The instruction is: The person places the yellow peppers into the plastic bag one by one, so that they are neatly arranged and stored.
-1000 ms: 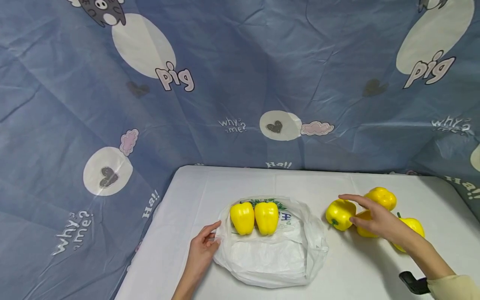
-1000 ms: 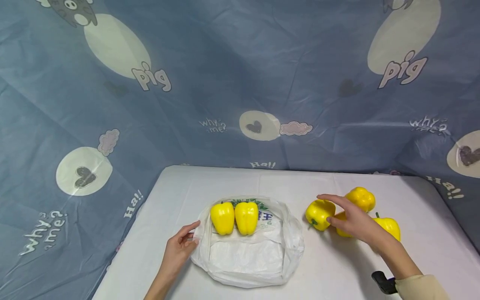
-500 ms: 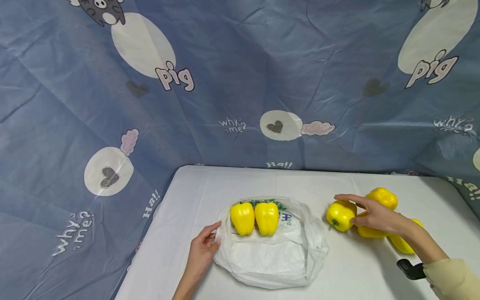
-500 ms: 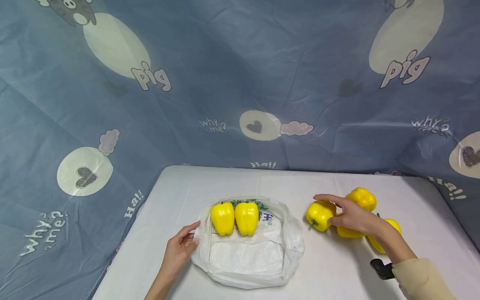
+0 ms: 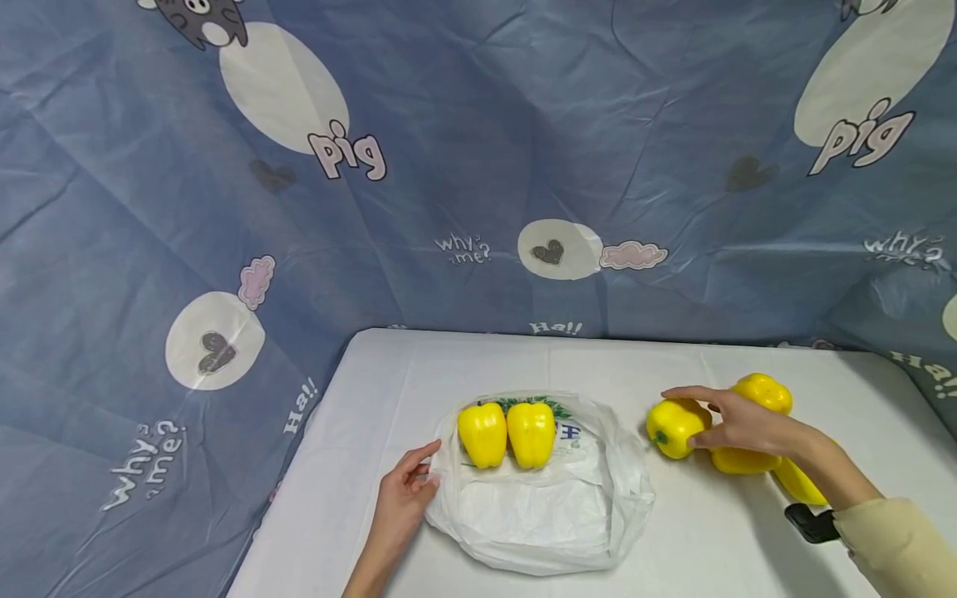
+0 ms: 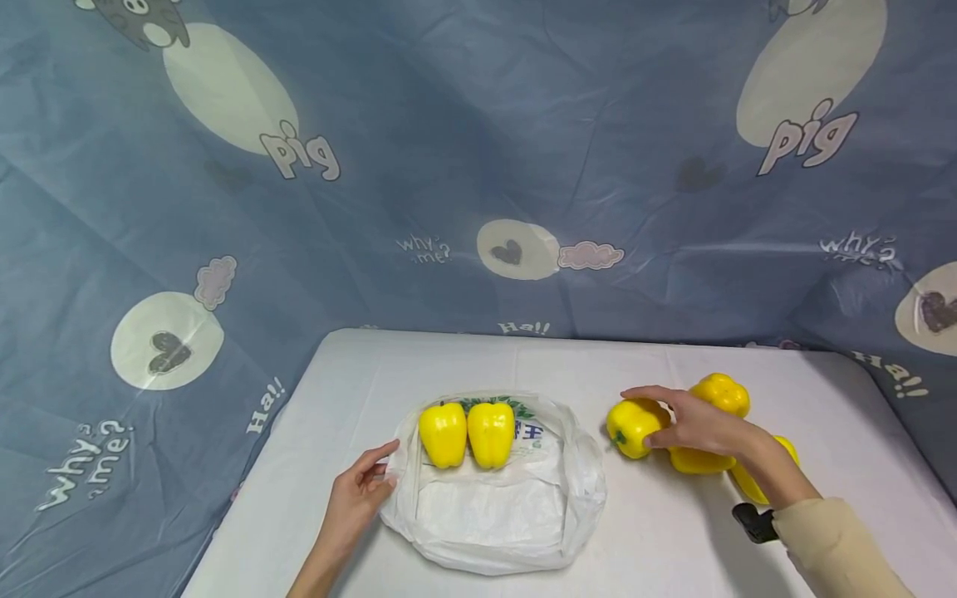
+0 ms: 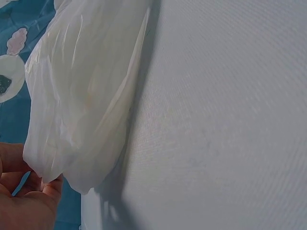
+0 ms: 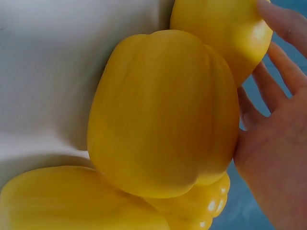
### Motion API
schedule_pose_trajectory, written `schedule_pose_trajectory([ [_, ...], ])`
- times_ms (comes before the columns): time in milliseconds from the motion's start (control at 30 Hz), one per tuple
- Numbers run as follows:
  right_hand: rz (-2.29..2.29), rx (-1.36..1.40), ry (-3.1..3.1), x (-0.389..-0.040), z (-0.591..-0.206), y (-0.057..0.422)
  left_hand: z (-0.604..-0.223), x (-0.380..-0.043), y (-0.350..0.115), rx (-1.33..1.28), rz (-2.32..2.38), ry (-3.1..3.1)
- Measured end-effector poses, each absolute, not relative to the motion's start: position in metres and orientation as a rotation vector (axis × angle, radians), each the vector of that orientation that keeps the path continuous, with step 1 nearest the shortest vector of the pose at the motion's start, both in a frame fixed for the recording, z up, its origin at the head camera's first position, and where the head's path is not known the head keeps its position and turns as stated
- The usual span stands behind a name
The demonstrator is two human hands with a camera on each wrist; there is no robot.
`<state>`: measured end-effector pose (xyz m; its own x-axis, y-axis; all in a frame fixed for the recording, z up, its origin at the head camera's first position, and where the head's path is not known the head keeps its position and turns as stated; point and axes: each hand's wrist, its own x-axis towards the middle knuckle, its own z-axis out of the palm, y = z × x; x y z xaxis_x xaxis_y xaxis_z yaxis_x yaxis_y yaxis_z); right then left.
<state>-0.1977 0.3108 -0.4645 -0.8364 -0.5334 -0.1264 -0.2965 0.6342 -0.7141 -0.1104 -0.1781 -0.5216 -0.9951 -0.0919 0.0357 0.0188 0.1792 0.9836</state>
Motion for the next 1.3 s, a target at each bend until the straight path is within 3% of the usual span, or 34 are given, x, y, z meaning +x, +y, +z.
schedule_pose_trajectory([
  [1300,-0.843,-0.556,2.576,-0.203,-0.472,0.294,-0.525,-0.110,-0.181,0.044,-1.919,-2.321],
])
